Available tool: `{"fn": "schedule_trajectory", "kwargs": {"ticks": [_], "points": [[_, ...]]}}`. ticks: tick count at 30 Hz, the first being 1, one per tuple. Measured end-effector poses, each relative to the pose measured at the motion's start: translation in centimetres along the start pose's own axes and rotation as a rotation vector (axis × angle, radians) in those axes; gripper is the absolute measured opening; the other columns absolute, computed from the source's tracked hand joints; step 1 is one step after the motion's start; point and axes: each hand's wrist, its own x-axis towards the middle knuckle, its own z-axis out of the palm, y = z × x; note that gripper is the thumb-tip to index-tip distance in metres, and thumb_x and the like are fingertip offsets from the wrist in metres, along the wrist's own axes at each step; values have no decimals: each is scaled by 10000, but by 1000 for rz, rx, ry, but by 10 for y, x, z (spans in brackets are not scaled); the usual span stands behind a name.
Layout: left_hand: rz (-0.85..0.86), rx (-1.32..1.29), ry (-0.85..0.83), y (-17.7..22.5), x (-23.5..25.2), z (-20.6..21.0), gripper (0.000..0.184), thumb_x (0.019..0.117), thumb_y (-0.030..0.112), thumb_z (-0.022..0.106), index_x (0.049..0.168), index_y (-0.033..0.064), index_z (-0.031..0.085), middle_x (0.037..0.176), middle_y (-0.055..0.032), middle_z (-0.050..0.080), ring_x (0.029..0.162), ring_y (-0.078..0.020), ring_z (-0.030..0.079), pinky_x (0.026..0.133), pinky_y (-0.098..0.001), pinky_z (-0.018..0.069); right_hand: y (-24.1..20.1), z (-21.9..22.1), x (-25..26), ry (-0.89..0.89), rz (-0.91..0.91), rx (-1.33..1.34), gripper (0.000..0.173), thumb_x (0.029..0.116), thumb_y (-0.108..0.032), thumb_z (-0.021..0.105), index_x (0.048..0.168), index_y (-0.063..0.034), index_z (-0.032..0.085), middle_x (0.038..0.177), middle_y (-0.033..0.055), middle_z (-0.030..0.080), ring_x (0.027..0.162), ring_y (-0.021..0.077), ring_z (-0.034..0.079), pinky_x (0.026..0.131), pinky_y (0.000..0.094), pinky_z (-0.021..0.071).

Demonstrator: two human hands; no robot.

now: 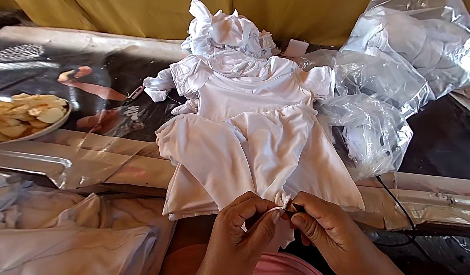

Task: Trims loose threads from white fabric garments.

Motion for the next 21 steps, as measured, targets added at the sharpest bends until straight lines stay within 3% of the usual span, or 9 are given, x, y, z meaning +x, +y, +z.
{"fn": "schedule_trajectory", "kwargs": {"ticks": [6,13,15,19,21], "points": [[21,9,-7,1,0,4,141,973,154,658,954,36,732,882,24,648,775,36,601,665,-95,513,-6,1,0,31,21,-75,353,1094,-332,464,978,-41,628,824,19,594,664,-24,550,598,97,472],[80,48,9,6,1,8,138,966,137,635,952,24,713,875,16,630,789,51,581,679,-78,492,6,4,0,76,-167,-38,372,1085,-367,484,972,-30,594,850,44,541,759,5,544,670,112,461],[84,66,10,7,1,8,139,967,145,654,946,24,719,885,8,641,801,44,592,684,-83,502,6,5,1,74,-159,-51,383,1069,-389,519,962,-27,585,826,40,556,737,-6,545,658,104,457],[74,84,19,7,2,7,140,968,152,664,940,33,732,881,15,648,783,51,588,664,-79,495,2,2,0,34,-139,-57,389,1109,-336,406,978,-18,587,766,44,554,665,-6,519,625,102,435],[72,89,26,7,2,7,139,967,155,670,942,38,740,880,17,652,778,52,588,660,-78,493,1,0,0,47,-104,36,373,1112,-327,413,1009,-25,606,755,10,548,634,-48,488,590,79,407]]}}
